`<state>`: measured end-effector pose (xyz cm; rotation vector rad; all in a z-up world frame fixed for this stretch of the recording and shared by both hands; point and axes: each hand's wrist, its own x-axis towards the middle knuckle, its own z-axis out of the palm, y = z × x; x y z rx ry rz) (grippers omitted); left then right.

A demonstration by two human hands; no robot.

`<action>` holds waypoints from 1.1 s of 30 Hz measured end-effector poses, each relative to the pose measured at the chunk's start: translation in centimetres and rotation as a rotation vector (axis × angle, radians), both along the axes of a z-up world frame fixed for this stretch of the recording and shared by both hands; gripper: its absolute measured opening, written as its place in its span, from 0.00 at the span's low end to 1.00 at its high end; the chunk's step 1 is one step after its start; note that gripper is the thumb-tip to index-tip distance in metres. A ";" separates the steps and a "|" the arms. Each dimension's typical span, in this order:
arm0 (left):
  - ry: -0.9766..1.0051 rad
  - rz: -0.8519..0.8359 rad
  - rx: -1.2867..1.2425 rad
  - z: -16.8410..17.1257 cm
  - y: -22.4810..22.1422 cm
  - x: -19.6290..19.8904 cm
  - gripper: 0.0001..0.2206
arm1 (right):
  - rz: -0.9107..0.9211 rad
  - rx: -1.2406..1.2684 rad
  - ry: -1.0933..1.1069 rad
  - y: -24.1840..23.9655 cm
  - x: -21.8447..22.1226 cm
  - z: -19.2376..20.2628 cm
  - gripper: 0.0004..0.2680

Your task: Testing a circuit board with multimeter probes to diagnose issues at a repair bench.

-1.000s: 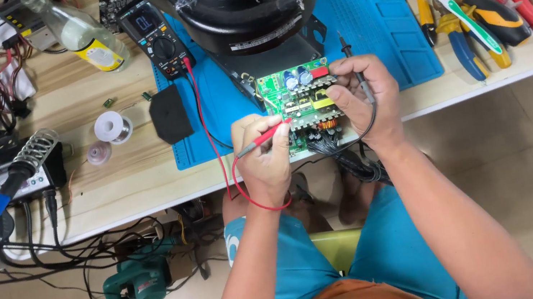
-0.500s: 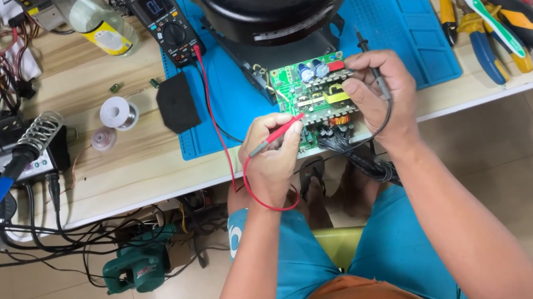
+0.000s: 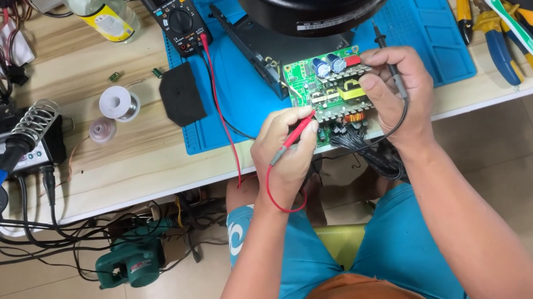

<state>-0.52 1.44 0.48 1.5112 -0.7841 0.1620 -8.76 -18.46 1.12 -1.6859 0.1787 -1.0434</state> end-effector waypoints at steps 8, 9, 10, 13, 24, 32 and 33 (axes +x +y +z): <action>0.075 -0.043 -0.022 -0.3 0.2 0.3 0.08 | -0.015 -0.018 0.003 0.0 0.0 -0.1 0.10; 0.076 -0.045 -0.024 -0.3 0.2 0.3 0.08 | -0.016 -0.025 0.005 0.0 0.0 -0.1 0.10; 0.075 -0.045 -0.025 -0.3 0.3 0.3 0.08 | -0.016 -0.026 0.004 0.0 0.0 -0.1 0.10; 0.075 -0.047 -0.018 -0.3 0.2 0.3 0.07 | -0.015 -0.026 -0.012 0.0 0.0 -0.2 0.10; 0.079 0.013 0.008 -0.1 0.0 0.1 0.11 | 0.006 -0.002 -0.039 -0.1 0.2 -0.4 0.10; 0.048 0.030 0.036 0.3 0.2 0.3 0.08 | -0.003 -0.008 -0.037 -0.2 0.1 -0.5 0.11; 0.056 0.022 0.040 0.5 0.4 0.3 0.07 | -0.001 -0.001 -0.042 -0.1 0.2 -0.4 0.11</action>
